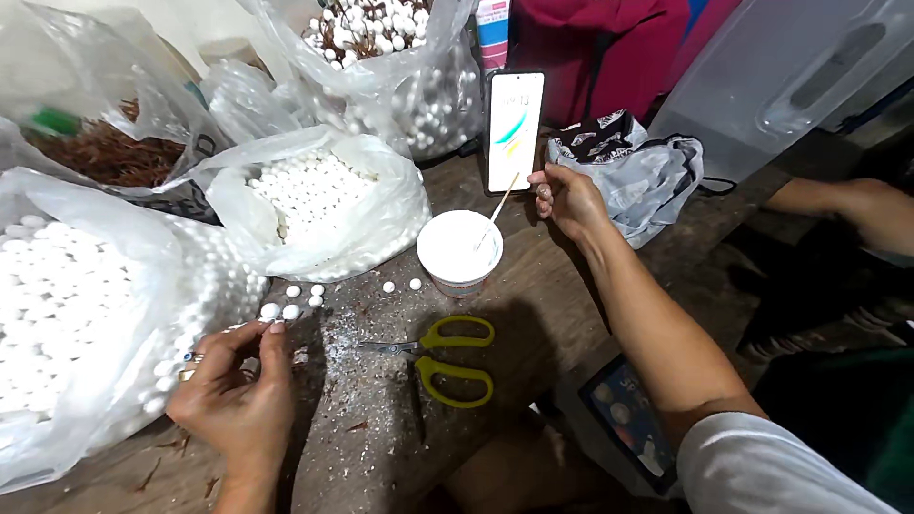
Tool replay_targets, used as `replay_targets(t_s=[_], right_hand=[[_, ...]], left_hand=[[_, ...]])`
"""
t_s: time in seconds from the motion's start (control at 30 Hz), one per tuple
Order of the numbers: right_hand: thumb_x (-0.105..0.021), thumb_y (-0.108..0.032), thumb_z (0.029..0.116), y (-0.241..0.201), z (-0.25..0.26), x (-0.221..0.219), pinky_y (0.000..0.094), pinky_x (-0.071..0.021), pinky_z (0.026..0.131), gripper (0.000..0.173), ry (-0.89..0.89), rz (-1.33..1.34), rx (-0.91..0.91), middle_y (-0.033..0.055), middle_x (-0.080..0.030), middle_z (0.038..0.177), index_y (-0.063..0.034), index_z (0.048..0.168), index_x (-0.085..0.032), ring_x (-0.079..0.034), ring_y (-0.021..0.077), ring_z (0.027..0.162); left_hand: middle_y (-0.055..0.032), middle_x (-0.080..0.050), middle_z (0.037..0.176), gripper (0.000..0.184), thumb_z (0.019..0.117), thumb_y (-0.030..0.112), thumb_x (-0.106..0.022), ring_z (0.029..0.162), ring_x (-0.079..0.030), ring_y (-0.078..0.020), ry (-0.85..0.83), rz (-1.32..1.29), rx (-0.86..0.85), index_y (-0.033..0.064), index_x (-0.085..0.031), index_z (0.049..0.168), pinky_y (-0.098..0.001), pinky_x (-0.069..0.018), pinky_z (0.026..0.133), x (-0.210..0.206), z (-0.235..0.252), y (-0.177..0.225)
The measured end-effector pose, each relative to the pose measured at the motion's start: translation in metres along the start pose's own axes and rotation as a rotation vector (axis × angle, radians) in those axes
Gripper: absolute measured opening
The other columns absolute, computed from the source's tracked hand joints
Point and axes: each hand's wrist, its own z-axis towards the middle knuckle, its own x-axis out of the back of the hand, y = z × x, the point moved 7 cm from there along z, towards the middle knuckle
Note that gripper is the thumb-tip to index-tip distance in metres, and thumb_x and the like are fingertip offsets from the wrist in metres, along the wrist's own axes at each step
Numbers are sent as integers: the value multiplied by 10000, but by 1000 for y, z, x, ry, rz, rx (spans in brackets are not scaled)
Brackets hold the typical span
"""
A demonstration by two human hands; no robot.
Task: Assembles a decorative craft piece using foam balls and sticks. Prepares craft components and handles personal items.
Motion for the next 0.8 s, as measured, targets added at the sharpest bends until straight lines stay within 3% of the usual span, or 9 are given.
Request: replay_targets(t_s=[0.07, 0.17, 0.23, 0.37, 0.5, 0.63, 0.8], right_hand=[[-304, -237, 1094, -1, -7, -6, 196, -451, 494, 409, -151, 38, 28, -84, -506, 601, -94, 994, -674, -485, 35, 493], [-405, -179, 1021, -6, -16, -19, 184, -493, 523, 342, -420, 76, 147, -106, -566, 631, -71, 1230, -653, -546, 18, 529], [-478, -167, 1010, -8, -19, -25, 180, -499, 529, 343, -483, 66, 190, -119, -558, 629, -44, 1306, -601, -545, 10, 528], [-515, -97, 1006, -10, -21, -28, 177, -501, 529, 280, -449, 62, 234, -100, -576, 663, -40, 1250, -638, -550, 13, 540], [-521, -54, 1005, -12, -25, -23, 177, -518, 551, 181, -400, 59, 246, -85, -624, 707, -109, 1046, -688, -577, 11, 574], [-549, -56, 972, -12, -31, -18, 170, -518, 558, 200, -422, 114, 252, -77, -632, 680, -145, 887, -706, -585, 8, 572], [-551, -65, 968, -4, -42, -16, 173, -530, 571, 199, -452, 119, 207, -73, -653, 698, -136, 958, -737, -604, 10, 589]], left_hand=[[0, -638, 900, 181, 930, 42, -622, 849, -580, 105, -6, 3, -4, -137, -650, 938, -87, -488, 780, -1, 0, 1], [-1, -644, 901, 201, 939, 62, -619, 847, -577, 106, -25, 5, 2, -136, -650, 936, -89, -485, 782, -2, -2, 0], [-10, -642, 900, 215, 944, 71, -622, 848, -578, 106, -37, 12, 7, -142, -649, 940, -90, -485, 785, -3, -2, 0], [16, -646, 926, 178, 934, 55, -628, 862, -582, 110, -33, 6, 14, -121, -655, 941, -92, -493, 795, -3, -3, -2], [15, -648, 933, 181, 934, 59, -631, 870, -585, 107, -42, 14, 17, -120, -655, 944, -98, -495, 808, -4, -4, -4], [35, -649, 923, 172, 932, 62, -630, 867, -589, 108, -35, 10, 26, -108, -657, 941, -100, -499, 805, -3, -4, -5], [20, -645, 923, 179, 933, 64, -631, 867, -589, 103, -41, 9, 18, -113, -653, 931, -101, -497, 807, -4, -3, -3]])
